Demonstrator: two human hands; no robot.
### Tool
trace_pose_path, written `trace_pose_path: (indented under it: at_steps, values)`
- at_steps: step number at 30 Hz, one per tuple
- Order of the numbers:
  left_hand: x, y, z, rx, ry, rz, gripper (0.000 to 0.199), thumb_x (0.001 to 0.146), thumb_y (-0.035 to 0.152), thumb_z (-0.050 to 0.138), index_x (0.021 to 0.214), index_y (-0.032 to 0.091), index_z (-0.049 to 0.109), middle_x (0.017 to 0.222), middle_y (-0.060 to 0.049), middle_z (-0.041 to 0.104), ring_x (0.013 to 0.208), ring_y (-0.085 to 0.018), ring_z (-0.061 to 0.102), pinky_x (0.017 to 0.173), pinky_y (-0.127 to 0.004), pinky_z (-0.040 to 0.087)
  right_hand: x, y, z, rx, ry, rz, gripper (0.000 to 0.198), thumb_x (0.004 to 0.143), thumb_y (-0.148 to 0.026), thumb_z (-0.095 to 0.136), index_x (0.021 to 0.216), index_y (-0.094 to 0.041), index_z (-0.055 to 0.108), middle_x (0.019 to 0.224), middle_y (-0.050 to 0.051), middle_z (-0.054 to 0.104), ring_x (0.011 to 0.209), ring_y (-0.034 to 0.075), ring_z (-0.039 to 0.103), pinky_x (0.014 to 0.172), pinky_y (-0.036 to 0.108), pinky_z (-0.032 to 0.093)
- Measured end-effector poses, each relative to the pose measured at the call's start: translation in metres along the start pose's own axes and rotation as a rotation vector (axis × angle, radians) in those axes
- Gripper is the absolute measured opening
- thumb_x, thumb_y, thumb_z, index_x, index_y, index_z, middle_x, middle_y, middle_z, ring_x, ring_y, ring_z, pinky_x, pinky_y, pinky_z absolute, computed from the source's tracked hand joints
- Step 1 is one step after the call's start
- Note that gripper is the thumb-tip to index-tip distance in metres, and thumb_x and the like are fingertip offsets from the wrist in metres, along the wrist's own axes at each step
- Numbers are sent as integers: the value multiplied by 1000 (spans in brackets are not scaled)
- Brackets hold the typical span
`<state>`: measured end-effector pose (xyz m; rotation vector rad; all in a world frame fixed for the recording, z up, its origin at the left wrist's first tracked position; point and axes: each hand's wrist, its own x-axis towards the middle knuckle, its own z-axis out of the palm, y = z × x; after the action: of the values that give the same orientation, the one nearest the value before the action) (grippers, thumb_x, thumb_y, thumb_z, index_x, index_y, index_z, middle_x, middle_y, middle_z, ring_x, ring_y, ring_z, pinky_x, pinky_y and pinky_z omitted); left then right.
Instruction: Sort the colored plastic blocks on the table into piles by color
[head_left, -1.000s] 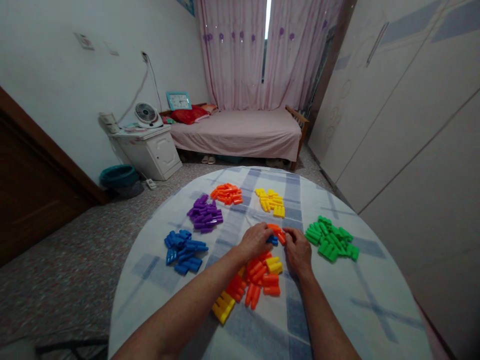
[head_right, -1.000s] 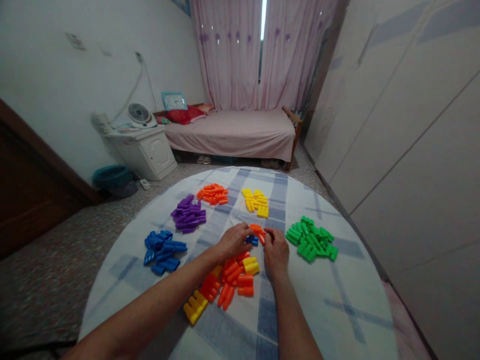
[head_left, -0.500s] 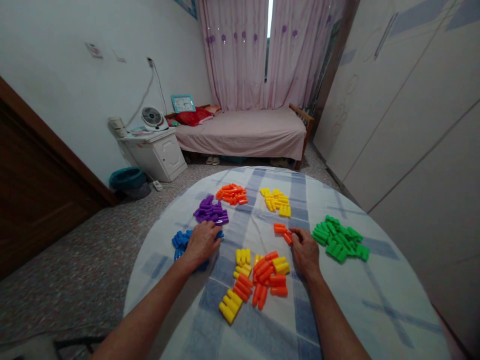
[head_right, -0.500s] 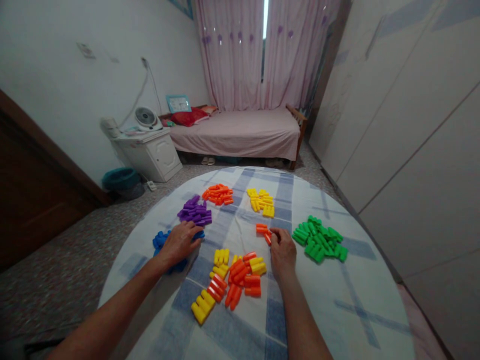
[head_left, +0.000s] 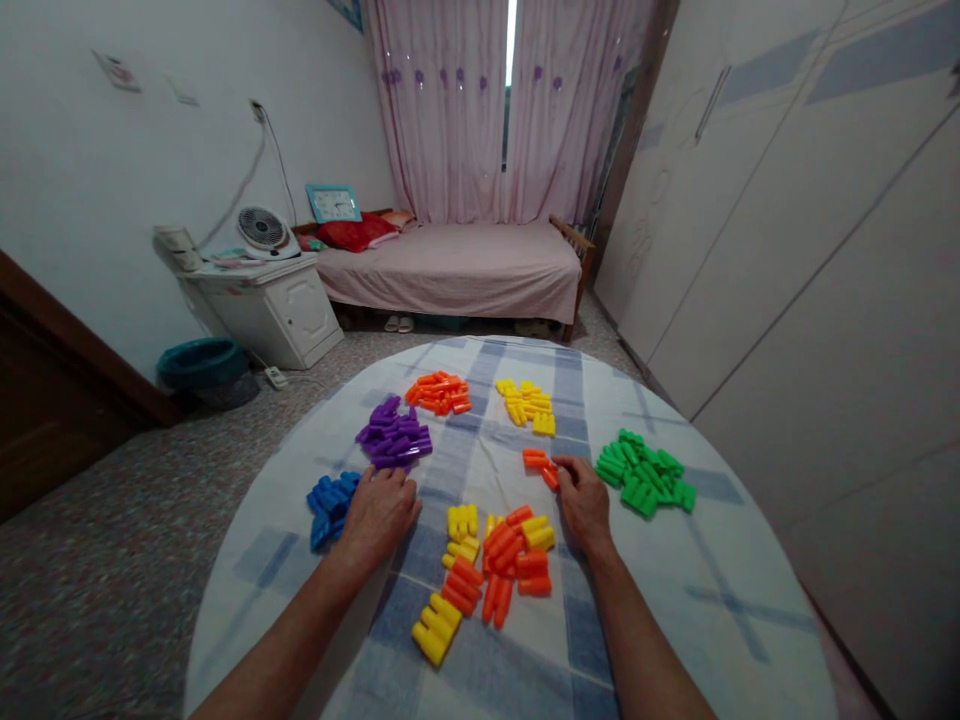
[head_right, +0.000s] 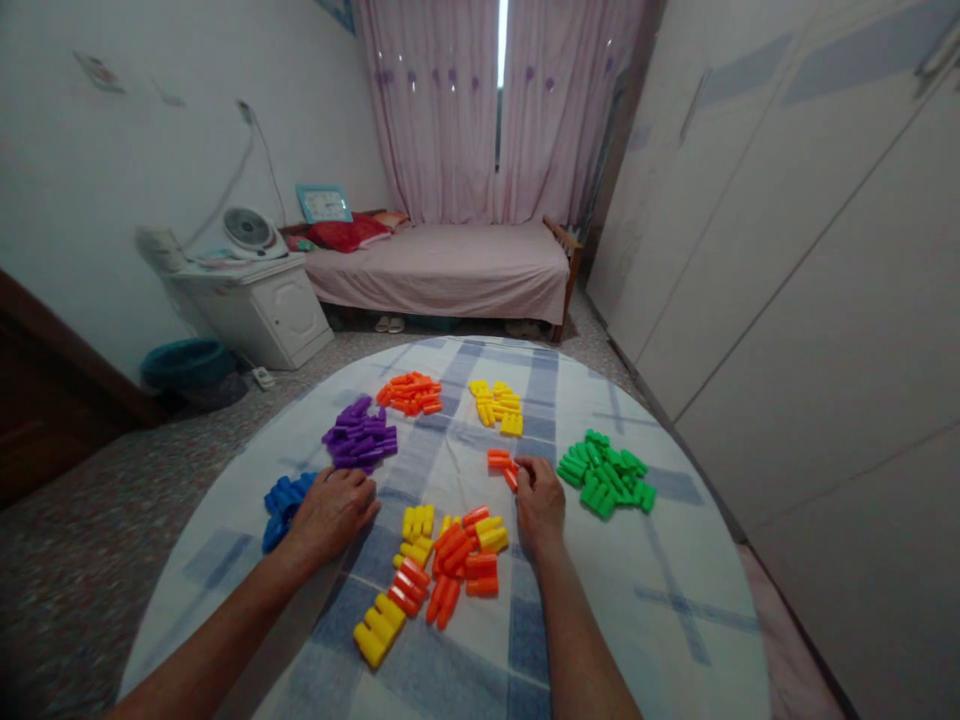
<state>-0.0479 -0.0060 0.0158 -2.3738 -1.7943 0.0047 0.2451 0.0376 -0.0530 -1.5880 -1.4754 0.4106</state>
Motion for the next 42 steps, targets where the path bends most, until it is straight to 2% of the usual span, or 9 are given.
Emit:
trace_pose_path:
  at_steps: [2,4,9,12,15,22,26,32,42]
  values:
    - [-2,4,1,-25,44,-3,19,83,22,49,79,15,66,89,-12,65,94,-29,57,92,-47,38,0,0,0,5,-1,3,31,82,-31,39,92,-17,65,94,7,65,87,20,58,80,32,43]
    - [-3,9,5,-130,136,-4,20,83,21,48,87,14,67,99,-13,64,100,-28,56,93,-45,40,0,-1,0,6,0,4,31,82,-30,39,91,-17,65,93,7,65,86,19,58,81,32,43]
    - [4,29,27,-671,336,-95,30,90,34,43,108,18,62,117,-9,60,112,-21,54,97,-37,44,-1,-2,1,7,-7,13,29,81,-31,43,93,-16,64,91,6,64,84,19,59,78,31,44]
    - [10,41,45,-883,365,-171,34,91,37,41,110,18,62,120,-8,60,115,-20,53,101,-38,42,-2,-2,2,-10,-25,-14,30,79,-32,47,99,-16,63,94,6,63,85,18,59,78,30,45]
    - [13,50,58,-991,339,-165,34,91,37,41,111,19,62,123,-8,58,118,-19,51,103,-37,40,-2,-2,3,-90,-51,-83,32,77,-32,50,102,-17,63,98,6,62,91,19,57,83,32,44]
    - [15,55,54,-1076,288,-92,33,93,36,38,106,20,63,114,-7,62,109,-17,55,99,-35,41,-2,-5,3,-214,-89,-198,36,76,-31,52,108,-18,61,103,6,62,94,20,55,87,35,42]
    - [18,54,48,-1117,298,-93,34,94,37,34,93,20,63,98,-6,64,95,-17,57,89,-31,44,-1,-2,2,-212,-124,-190,32,76,-33,51,101,-17,63,100,6,63,94,20,55,86,34,43]
    - [21,53,46,-1126,302,-121,38,94,37,29,76,19,57,80,-3,58,80,-16,53,76,-28,42,0,1,0,-220,-147,-180,32,78,-40,49,95,-17,63,97,7,63,91,21,57,84,34,44]
    - [21,53,47,-1097,320,-130,36,94,32,29,73,19,56,78,-3,59,79,-15,54,73,-26,39,5,-6,0,-310,-138,-160,31,76,-41,47,92,-19,64,94,7,66,87,23,60,78,35,47]
